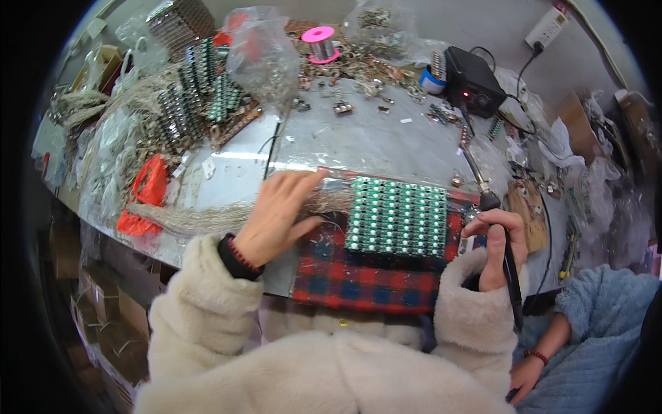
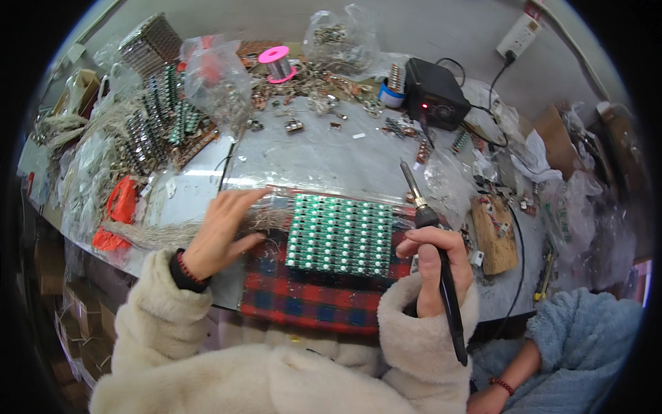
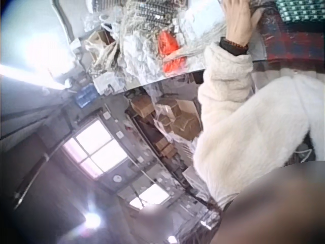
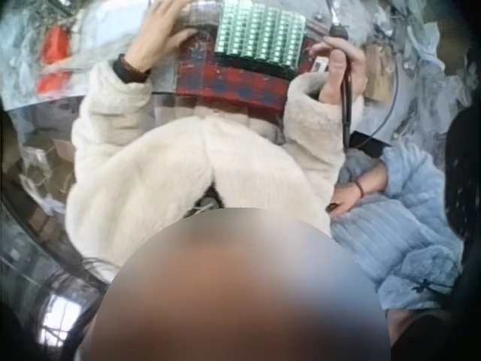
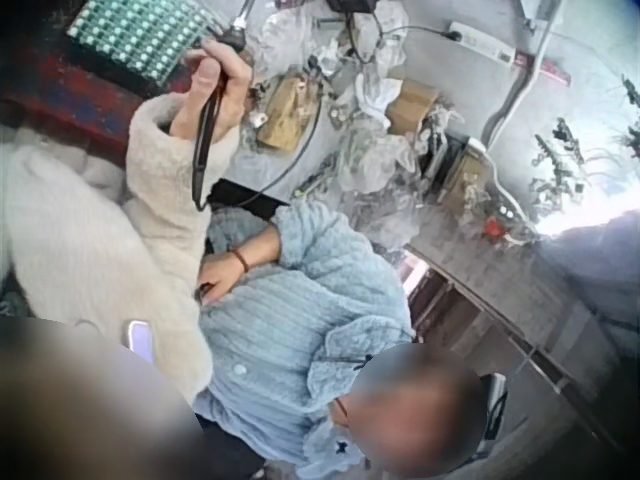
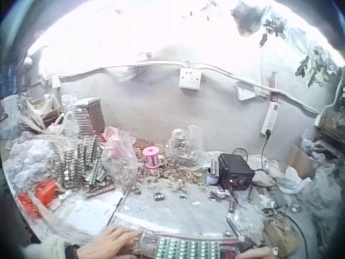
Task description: The person solders thin wire strands onto green LED light boards, holding a soldering iron in one hand while positioning and pressing wires against the board pads with the other. They reposition the board, feed wire from a spool, and work on successive boards across the workbench.
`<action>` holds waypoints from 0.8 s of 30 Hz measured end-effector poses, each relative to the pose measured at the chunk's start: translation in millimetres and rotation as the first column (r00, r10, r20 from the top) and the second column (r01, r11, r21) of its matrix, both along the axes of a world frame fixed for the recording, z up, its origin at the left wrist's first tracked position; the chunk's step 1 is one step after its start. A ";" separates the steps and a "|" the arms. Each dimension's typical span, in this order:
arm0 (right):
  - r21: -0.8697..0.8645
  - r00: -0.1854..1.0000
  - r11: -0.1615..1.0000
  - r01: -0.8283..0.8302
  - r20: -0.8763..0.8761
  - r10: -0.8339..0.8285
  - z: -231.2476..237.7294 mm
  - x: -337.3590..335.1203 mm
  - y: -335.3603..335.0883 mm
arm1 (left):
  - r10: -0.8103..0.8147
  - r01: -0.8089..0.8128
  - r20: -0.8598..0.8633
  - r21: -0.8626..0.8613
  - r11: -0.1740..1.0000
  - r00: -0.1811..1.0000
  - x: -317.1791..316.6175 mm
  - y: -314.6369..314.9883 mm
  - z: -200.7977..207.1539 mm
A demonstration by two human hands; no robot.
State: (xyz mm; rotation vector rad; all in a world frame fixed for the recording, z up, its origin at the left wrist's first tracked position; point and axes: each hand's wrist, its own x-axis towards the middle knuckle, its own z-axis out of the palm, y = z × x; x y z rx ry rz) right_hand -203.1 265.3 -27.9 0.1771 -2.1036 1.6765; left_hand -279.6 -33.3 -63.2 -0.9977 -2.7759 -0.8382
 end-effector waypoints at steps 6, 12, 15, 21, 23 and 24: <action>0.038 0.989 0.988 0.149 0.012 -0.149 4.9 12.1 22.6 | 0.130 -0.124 -0.112 0.061 0.990 0.985 12.1 -3.0 9.0; 0.065 0.986 0.989 0.134 0.093 -0.140 13.5 22.3 11.8 | 0.169 -0.160 -0.103 0.092 0.983 0.980 12.0 -4.5 13.4; 0.001 0.999 0.999 0.035 0.010 -0.035 11.3 10.3 -8.7 | 0.229 -0.217 -0.072 0.144 0.965 0.971 18.5 -13.5 24.1; 0.117 0.984 0.978 -0.171 -0.033 0.176 11.6 -11.4 -44.3 | 0.157 -0.360 0.383 0.543 0.759 0.910 30.9 -13.6 33.8; 0.122 0.975 0.968 -0.219 -0.019 0.223 11.6 -16.1 -53.7 | 0.244 -0.340 0.255 0.467 0.817 0.936 31.6 -16.0 38.7; 0.139 0.971 0.962 -0.233 -0.015 0.238 11.8 -17.4 -57.2 | 0.281 -0.314 0.139 0.406 0.858 0.950 31.1 -17.8 42.0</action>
